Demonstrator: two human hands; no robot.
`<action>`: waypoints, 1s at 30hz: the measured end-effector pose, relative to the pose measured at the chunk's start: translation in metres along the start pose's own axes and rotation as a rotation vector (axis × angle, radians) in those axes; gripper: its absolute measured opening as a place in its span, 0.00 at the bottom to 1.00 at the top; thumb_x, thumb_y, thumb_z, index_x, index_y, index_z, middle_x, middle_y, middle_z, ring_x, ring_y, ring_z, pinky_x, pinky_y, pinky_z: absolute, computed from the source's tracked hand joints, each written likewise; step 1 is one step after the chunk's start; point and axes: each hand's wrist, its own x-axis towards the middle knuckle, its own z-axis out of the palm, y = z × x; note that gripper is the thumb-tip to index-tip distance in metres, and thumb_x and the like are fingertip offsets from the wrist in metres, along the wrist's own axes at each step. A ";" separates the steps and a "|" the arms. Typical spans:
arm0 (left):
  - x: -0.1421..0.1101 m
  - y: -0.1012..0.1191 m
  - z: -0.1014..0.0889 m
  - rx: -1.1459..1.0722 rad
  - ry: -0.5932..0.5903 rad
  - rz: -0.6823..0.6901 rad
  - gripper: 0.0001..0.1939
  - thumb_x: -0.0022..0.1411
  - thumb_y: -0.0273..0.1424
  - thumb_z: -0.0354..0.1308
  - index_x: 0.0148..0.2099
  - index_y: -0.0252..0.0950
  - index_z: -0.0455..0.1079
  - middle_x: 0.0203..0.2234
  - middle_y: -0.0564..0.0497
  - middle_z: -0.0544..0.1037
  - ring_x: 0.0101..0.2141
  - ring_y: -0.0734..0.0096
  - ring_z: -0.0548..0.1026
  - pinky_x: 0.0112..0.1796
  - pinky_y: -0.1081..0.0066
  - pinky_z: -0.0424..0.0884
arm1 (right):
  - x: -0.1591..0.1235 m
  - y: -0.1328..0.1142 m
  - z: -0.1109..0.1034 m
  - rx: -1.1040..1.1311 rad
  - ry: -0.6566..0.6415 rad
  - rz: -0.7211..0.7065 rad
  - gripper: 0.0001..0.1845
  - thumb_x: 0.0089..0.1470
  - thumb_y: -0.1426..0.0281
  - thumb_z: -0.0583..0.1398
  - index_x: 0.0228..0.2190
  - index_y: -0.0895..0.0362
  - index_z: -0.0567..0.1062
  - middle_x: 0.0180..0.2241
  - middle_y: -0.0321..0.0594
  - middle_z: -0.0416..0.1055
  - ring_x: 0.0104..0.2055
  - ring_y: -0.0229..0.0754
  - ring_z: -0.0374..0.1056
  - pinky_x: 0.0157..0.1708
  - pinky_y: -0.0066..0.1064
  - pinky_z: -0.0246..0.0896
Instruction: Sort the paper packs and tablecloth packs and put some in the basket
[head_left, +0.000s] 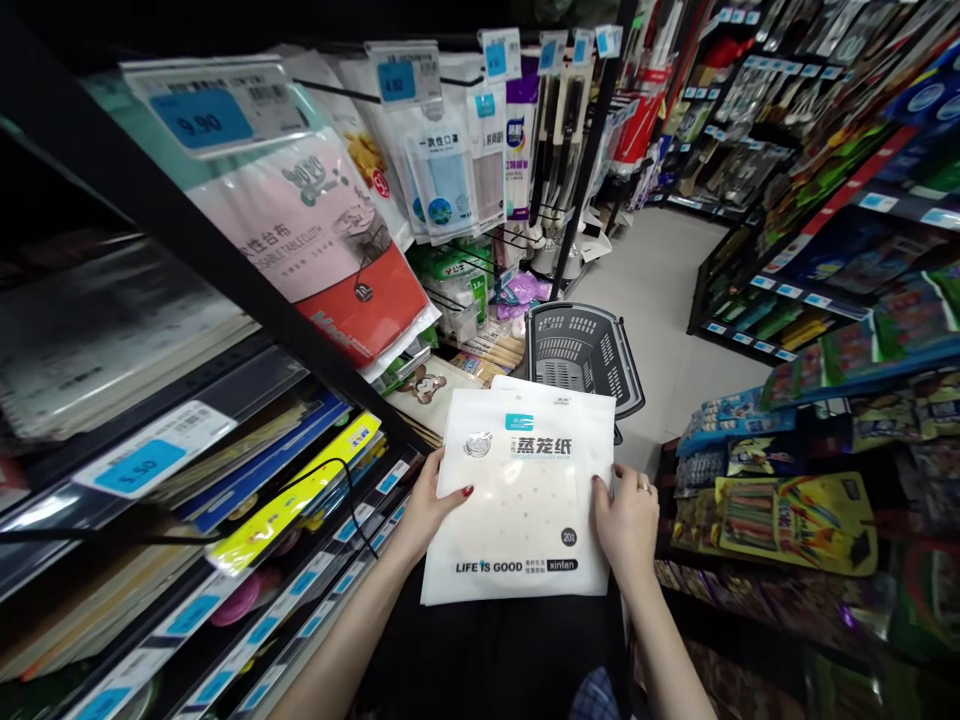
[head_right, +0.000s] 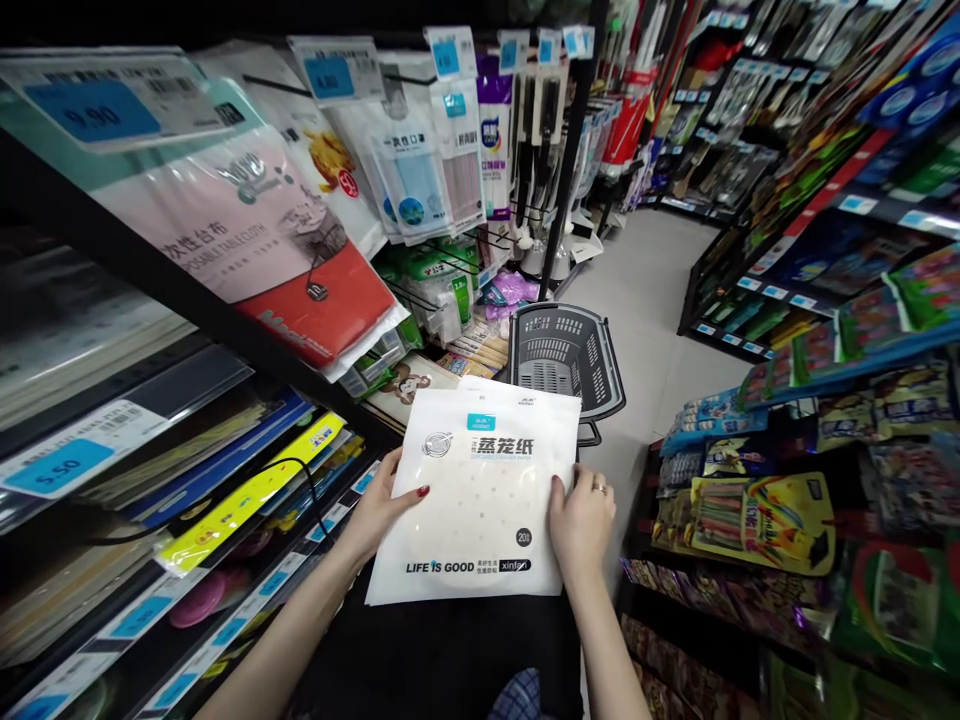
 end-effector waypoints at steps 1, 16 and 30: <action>0.000 0.000 0.001 -0.022 -0.006 0.007 0.43 0.45 0.33 0.62 0.60 0.38 0.44 0.50 0.40 0.66 0.48 0.52 0.66 0.42 0.58 0.66 | 0.001 0.007 0.000 -0.026 -0.028 0.019 0.20 0.52 0.64 0.51 0.42 0.64 0.66 0.39 0.52 0.66 0.42 0.52 0.59 0.39 0.39 0.52; 0.002 -0.003 -0.005 0.214 -0.015 0.013 0.22 0.47 0.34 0.59 0.47 0.34 0.68 0.47 0.44 0.70 0.49 0.54 0.64 0.48 0.61 0.60 | 0.004 0.018 0.008 0.227 -0.221 0.197 0.16 0.52 0.60 0.47 0.25 0.58 0.67 0.24 0.43 0.67 0.29 0.46 0.61 0.28 0.32 0.50; 0.000 -0.001 -0.003 0.133 -0.013 -0.085 0.22 0.48 0.41 0.57 0.43 0.33 0.71 0.45 0.43 0.72 0.44 0.52 0.69 0.43 0.61 0.64 | -0.004 -0.049 -0.148 0.793 -0.083 -0.228 0.12 0.53 0.68 0.50 0.20 0.56 0.60 0.20 0.33 0.55 0.22 0.34 0.53 0.22 0.25 0.48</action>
